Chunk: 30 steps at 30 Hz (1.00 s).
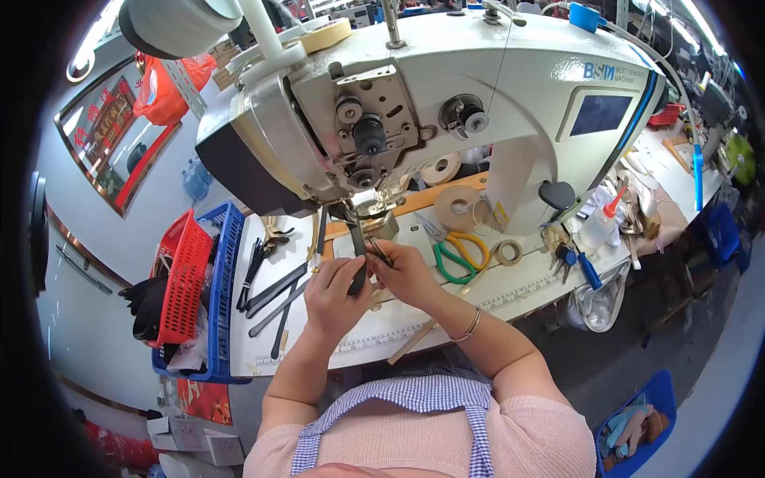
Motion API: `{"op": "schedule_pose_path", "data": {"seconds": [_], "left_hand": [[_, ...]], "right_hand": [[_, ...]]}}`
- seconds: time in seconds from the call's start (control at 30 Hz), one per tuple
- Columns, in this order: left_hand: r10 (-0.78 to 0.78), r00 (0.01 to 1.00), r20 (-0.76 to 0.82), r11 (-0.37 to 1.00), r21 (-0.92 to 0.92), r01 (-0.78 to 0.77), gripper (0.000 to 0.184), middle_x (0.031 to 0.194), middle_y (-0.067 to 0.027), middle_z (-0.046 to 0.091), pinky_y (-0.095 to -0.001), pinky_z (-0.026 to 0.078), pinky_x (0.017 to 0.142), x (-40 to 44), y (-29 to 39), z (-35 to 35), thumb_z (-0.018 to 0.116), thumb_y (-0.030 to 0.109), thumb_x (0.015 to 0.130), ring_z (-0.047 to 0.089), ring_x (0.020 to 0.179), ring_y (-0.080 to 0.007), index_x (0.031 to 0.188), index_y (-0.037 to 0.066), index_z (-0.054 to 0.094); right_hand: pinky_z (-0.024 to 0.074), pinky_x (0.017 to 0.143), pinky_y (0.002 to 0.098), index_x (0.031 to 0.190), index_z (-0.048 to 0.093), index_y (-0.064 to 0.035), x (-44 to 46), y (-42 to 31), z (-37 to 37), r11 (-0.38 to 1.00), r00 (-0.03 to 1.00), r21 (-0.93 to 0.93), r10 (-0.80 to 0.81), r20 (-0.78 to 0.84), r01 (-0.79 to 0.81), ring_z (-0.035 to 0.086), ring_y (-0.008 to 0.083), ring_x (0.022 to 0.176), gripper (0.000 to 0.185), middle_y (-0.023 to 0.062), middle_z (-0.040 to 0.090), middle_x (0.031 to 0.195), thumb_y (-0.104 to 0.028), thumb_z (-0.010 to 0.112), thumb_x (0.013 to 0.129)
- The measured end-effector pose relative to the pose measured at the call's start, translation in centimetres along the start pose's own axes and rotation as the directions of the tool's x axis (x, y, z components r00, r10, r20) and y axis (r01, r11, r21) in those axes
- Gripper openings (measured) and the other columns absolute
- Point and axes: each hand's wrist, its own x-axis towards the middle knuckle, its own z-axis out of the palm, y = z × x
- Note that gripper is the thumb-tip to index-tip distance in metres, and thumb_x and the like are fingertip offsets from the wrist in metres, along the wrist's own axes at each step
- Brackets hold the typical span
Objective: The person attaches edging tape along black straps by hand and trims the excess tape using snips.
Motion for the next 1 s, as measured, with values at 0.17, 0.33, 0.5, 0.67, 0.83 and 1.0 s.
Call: {"op": "schedule_pose_path", "data": {"seconds": [0.17, 0.33, 0.5, 0.67, 0.83, 1.0], "left_hand": [[0.015, 0.999, 0.045, 0.999, 0.032, -0.016, 0.035, 0.084, -0.0063, 0.059, -0.0302, 0.048, 0.061, -0.4, 0.2, 0.1, 0.071, 0.005, 0.059, 0.059, 0.07, -0.0216, 0.092, 0.003, 0.062], [-0.033, 0.999, 0.024, 0.999, 0.012, 0.032, 0.032, 0.079, -0.0062, 0.06, -0.0303, 0.049, 0.058, -0.1, 0.3, 0.1, 0.068, -0.001, 0.058, 0.059, 0.066, -0.0225, 0.089, 0.003, 0.063], [-0.039, 0.999, -0.007, 0.999, -0.002, 0.039, 0.031, 0.078, -0.0066, 0.06, -0.0303, 0.049, 0.058, -0.1, 0.1, 0.2, 0.068, -0.001, 0.057, 0.059, 0.066, -0.0226, 0.088, 0.003, 0.064], [-0.039, 0.999, -0.007, 0.999, 0.001, 0.039, 0.031, 0.078, -0.0071, 0.06, -0.0304, 0.049, 0.058, -0.2, 0.0, 0.2, 0.068, -0.001, 0.057, 0.059, 0.066, -0.023, 0.088, 0.002, 0.064], [-0.045, 0.999, -0.012, 0.999, -0.002, 0.045, 0.03, 0.077, -0.0075, 0.06, -0.03, 0.05, 0.058, -0.1, 0.0, 0.2, 0.069, 0.001, 0.058, 0.059, 0.066, -0.0231, 0.088, 0.002, 0.064], [-0.063, 0.998, -0.011, 0.998, -0.017, 0.063, 0.031, 0.078, -0.0079, 0.06, -0.0299, 0.05, 0.058, -0.2, -0.4, 0.5, 0.069, 0.001, 0.058, 0.06, 0.065, -0.023, 0.088, 0.002, 0.064]], "right_hand": [[0.0434, 0.051, 0.018, 0.105, 0.058, -0.0035, 0.2, 0.7, -0.4, 1.0, 1.0, 0.003, -0.014, 0.004, 0.014, 0.05, 0.0021, 0.057, 0.017, -0.0023, 0.056, 0.071, -0.01, 0.05, 0.092], [0.0429, 0.049, 0.0183, 0.105, 0.059, -0.0039, 0.3, 0.3, -0.3, 1.0, 1.0, 0.013, 0.02, -0.011, -0.02, 0.05, 0.0024, 0.056, 0.017, -0.0029, 0.055, 0.069, -0.011, 0.05, 0.092], [0.0424, 0.048, 0.019, 0.105, 0.059, -0.0038, 0.3, 0.1, -0.3, 1.0, 1.0, 0.01, -0.014, 0.002, 0.014, 0.049, 0.0028, 0.055, 0.017, -0.003, 0.054, 0.068, -0.01, 0.05, 0.092], [0.0426, 0.05, 0.0194, 0.105, 0.059, -0.0035, 0.3, 0.1, -0.1, 1.0, 1.0, 0.012, -0.02, 0.003, 0.019, 0.048, 0.0032, 0.056, 0.017, -0.0028, 0.053, 0.068, -0.009, 0.049, 0.092], [0.0423, 0.051, 0.0197, 0.105, 0.059, -0.0026, 0.1, -0.5, 0.0, 1.0, 1.0, 0.012, -0.028, 0.011, 0.028, 0.048, 0.0031, 0.057, 0.017, -0.0024, 0.054, 0.069, -0.008, 0.048, 0.092], [0.0418, 0.051, 0.0198, 0.104, 0.059, -0.0026, 0.1, -0.3, 0.0, 1.0, 1.0, 0.017, -0.018, 0.006, 0.018, 0.048, 0.0035, 0.057, 0.017, -0.0022, 0.054, 0.069, -0.008, 0.049, 0.092]]}}
